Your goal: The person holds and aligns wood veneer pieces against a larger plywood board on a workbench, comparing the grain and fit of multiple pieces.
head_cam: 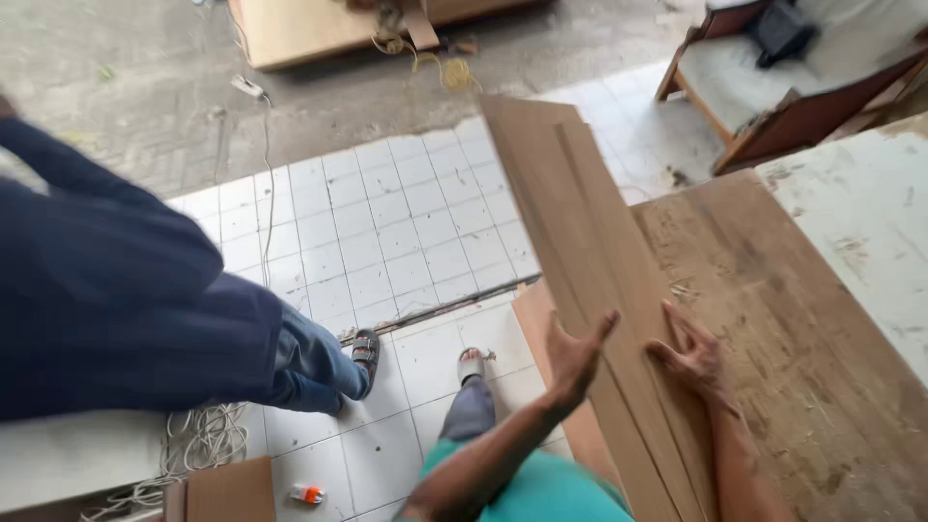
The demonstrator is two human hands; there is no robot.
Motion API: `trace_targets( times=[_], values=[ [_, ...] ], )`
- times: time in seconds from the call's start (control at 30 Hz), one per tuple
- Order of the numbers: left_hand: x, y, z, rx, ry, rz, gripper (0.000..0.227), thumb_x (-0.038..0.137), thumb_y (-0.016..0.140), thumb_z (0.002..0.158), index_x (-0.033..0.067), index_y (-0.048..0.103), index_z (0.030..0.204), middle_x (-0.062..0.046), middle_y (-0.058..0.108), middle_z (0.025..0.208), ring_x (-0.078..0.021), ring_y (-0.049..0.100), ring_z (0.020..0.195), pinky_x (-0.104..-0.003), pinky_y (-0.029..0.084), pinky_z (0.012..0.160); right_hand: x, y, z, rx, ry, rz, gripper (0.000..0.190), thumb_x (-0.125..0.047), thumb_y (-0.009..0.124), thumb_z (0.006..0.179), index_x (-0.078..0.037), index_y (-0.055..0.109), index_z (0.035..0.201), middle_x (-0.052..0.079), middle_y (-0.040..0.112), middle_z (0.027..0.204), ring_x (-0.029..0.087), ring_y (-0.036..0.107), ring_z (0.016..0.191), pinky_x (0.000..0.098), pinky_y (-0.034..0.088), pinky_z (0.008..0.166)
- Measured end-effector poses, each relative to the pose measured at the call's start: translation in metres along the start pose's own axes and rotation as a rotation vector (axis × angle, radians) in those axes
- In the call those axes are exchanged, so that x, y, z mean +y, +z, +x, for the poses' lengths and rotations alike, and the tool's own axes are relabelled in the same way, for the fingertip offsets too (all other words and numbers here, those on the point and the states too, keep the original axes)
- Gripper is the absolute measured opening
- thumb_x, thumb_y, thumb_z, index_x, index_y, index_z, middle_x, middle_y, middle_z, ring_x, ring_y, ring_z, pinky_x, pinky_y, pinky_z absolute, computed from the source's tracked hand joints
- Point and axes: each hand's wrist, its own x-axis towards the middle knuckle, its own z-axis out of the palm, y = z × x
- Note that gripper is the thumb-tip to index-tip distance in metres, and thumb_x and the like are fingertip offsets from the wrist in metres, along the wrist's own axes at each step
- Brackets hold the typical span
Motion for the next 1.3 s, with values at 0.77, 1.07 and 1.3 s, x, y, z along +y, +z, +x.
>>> trace_targets(
  times=[0.77,1.07,1.3],
  values=[
    [0.175,0.026,0.655,0.145,-0.449,-0.224,0.102,0.047,0.112,0.05,0.002,0.058,0.125,-0.023,0.07,0.118,-0.0378,0.071,0.115,-0.047,0.059,0.098,-0.172,0.169,0.665,-0.338,0.016,-0.805,0.1,-0.049,0.086,0.072,-0.041,0.035,0.159,0.009,0.058,0.13,0.032,0.062,0.126,0.0507,0.055,0.101],
    [0.276,0.104,0.864,0.147,-0.346,-0.517,0.064,0.025,0.093,0.064,-0.0023,0.073,0.119,-0.015,0.08,0.116,-0.0253,0.075,0.103,-0.038,0.066,0.088,-0.177,0.183,0.938,-0.283,-0.068,-0.805,0.125,-0.049,0.101,0.052,-0.015,0.033,0.151,0.012,0.063,0.117,0.034,0.067,0.102,0.0493,0.057,0.077],
    [0.336,0.174,1.062,0.051,-0.384,-0.5,0.064,0.026,0.095,0.066,0.0063,0.055,0.112,-0.012,0.073,0.121,-0.0259,0.07,0.109,-0.04,0.065,0.089,-0.163,0.163,1.145,-0.324,0.344,-0.799,0.108,-0.064,0.086,0.063,-0.024,0.039,0.151,0.009,0.056,0.141,0.036,0.062,0.122,0.0563,0.053,0.091]
  ],
)
